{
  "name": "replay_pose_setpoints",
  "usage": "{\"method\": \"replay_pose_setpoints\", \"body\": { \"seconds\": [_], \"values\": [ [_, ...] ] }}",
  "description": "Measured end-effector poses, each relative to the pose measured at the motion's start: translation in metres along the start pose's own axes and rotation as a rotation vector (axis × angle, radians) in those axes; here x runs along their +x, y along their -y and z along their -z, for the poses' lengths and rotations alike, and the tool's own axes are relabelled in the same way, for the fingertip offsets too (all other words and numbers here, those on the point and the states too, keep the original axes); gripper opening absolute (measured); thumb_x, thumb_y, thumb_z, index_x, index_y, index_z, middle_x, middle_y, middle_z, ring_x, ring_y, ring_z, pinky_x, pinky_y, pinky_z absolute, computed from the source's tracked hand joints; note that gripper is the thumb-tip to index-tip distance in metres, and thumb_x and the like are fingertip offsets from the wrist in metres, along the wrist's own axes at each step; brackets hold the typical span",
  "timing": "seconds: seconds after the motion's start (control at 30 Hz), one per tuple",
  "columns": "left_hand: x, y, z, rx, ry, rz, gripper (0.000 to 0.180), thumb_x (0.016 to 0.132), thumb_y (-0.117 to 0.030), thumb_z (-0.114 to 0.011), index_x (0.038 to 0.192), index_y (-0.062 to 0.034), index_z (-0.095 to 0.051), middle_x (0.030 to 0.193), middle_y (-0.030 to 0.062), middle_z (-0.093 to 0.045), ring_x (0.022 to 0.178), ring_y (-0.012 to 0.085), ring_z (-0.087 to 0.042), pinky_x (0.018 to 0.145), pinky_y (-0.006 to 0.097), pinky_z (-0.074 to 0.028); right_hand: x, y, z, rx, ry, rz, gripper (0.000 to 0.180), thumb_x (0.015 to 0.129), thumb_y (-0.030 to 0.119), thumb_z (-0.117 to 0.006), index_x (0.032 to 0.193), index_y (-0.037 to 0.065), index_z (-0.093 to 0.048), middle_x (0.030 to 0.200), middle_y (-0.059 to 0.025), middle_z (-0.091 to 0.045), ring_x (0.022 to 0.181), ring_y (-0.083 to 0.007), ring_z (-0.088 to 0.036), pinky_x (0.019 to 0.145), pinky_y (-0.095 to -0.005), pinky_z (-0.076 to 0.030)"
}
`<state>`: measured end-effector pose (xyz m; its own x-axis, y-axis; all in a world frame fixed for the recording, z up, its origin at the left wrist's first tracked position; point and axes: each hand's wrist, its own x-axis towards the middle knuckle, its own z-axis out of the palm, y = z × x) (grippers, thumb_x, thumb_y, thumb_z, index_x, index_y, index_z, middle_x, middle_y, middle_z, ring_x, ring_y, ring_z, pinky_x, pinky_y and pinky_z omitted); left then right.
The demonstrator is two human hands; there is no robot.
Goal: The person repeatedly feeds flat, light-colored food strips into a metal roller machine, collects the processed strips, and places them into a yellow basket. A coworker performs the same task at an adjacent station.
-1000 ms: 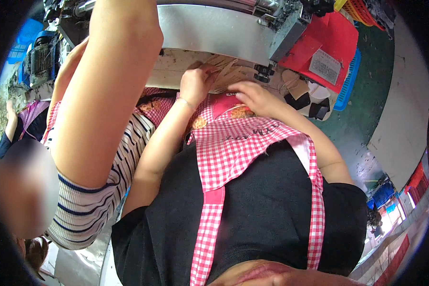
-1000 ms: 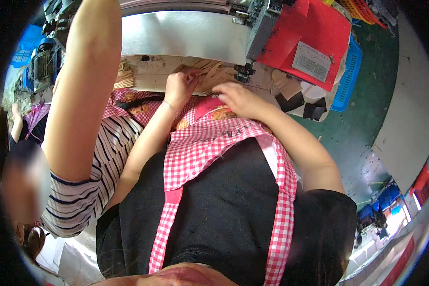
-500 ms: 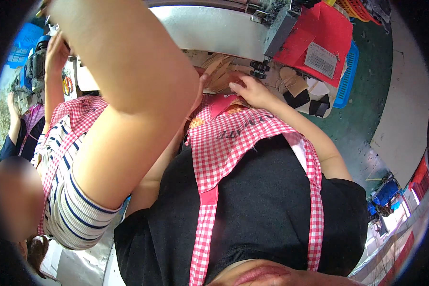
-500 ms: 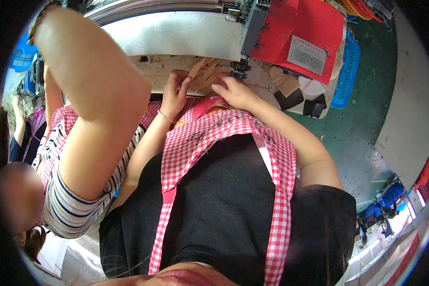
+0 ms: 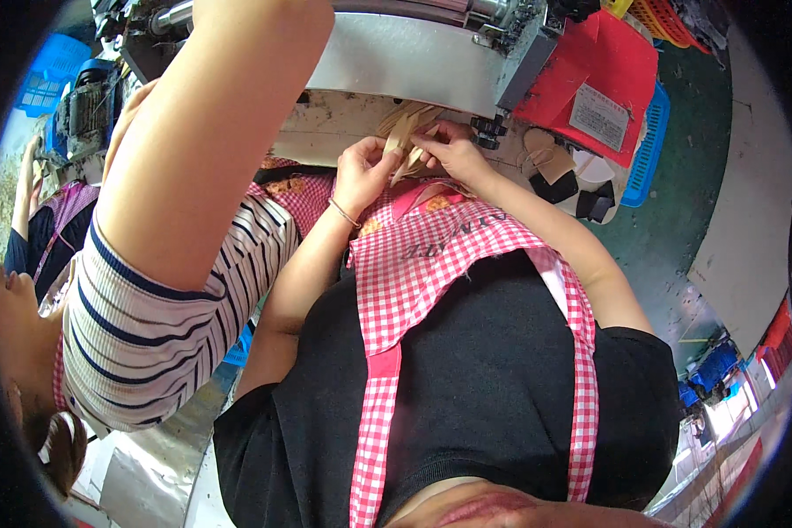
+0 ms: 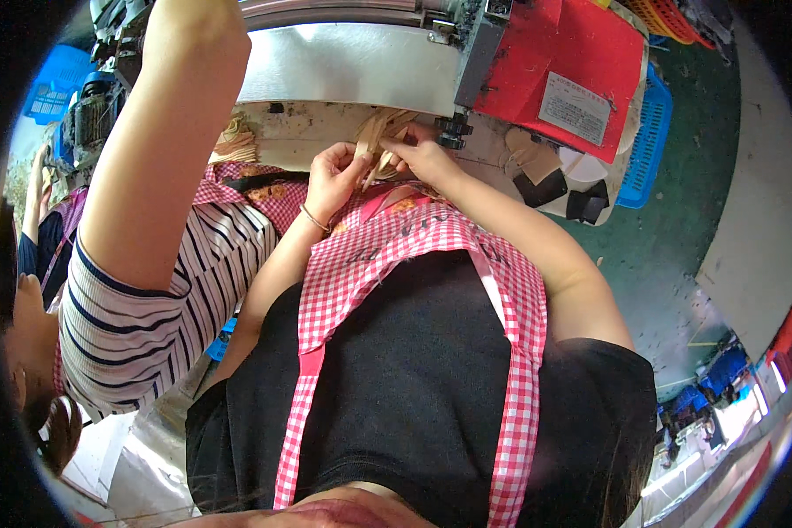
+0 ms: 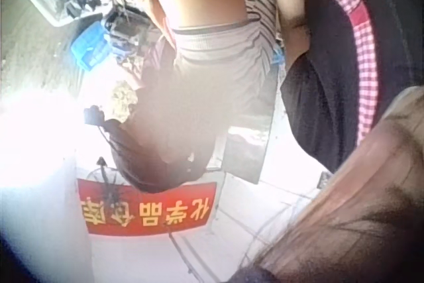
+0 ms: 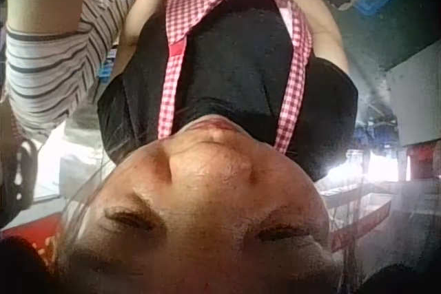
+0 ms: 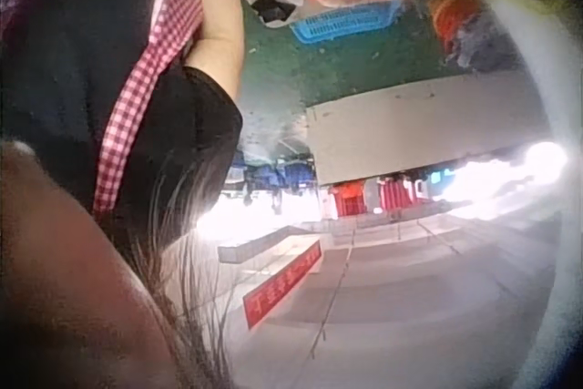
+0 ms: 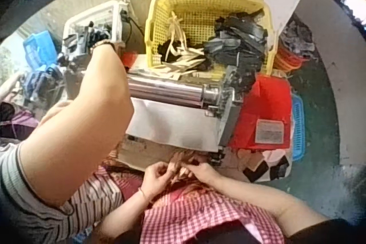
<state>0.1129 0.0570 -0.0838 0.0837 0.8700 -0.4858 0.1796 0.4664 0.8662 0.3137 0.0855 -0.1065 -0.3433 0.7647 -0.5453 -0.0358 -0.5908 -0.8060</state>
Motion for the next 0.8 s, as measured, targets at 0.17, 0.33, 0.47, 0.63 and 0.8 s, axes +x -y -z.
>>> {"method": "replay_pose_setpoints", "body": {
  "seconds": [0.17,0.33,0.47,0.63,0.8],
  "values": [
    [-0.006,-0.022,0.017,-0.217,0.015,0.022,0.021,0.094,-0.013,-0.065,0.101,0.0063,-0.067,0.089,0.0106,-0.074,0.079,0.0121,-0.069,0.069,0.024,-0.053,-0.005,0.009,0.003,-0.914,0.025,-0.037,0.041,0.091,0.030,-0.070,0.111,-0.004,-0.058,0.088,-0.0156,-0.067,0.079,-0.0268,-0.067,0.070,-0.0389,-0.054],
    [-0.028,-0.067,0.025,-0.462,0.155,0.044,0.021,0.096,-0.009,-0.062,0.107,0.0078,-0.065,0.094,0.0134,-0.073,0.083,0.0171,-0.071,0.075,0.027,-0.058,-0.046,0.067,-0.027,-0.524,0.040,0.552,0.043,0.096,0.018,-0.063,0.132,-0.003,-0.050,0.096,-0.0101,-0.065,0.087,-0.0174,-0.066,0.067,-0.0313,-0.056],
    [-0.035,-0.101,0.016,-0.469,0.302,-0.011,0.022,0.098,-0.010,-0.061,0.113,0.0056,-0.063,0.097,0.0107,-0.071,0.084,0.0160,-0.070,0.075,0.027,-0.058,-0.040,0.121,-0.031,-0.290,0.104,0.445,0.028,0.093,0.019,-0.066,0.110,-0.003,-0.066,0.097,-0.0125,-0.067,0.084,-0.0178,-0.067,0.074,-0.0311,-0.053],
    [-0.025,-0.124,0.021,-0.361,0.341,-0.060,0.026,0.102,-0.021,-0.057,0.113,0.0023,-0.061,0.085,0.0025,-0.066,0.073,0.0077,-0.065,0.063,0.021,-0.053,-0.023,0.156,-0.034,-0.383,0.040,0.446,0.021,0.093,0.012,-0.069,0.110,0.001,-0.068,0.085,-0.0001,-0.068,0.075,-0.0054,-0.061,0.068,-0.0216,-0.051],
    [-0.036,-0.136,0.024,-0.429,0.278,-0.102,0.030,0.104,-0.024,-0.052,0.116,0.0015,-0.061,0.089,0.0036,-0.068,0.075,0.0082,-0.066,0.065,0.021,-0.055,-0.035,0.177,-0.040,-0.195,0.122,0.402,0.028,0.088,0.011,-0.074,0.112,-0.001,-0.069,0.082,0.0005,-0.067,0.065,-0.0024,-0.058,0.055,-0.0174,-0.047]
  ]
}}
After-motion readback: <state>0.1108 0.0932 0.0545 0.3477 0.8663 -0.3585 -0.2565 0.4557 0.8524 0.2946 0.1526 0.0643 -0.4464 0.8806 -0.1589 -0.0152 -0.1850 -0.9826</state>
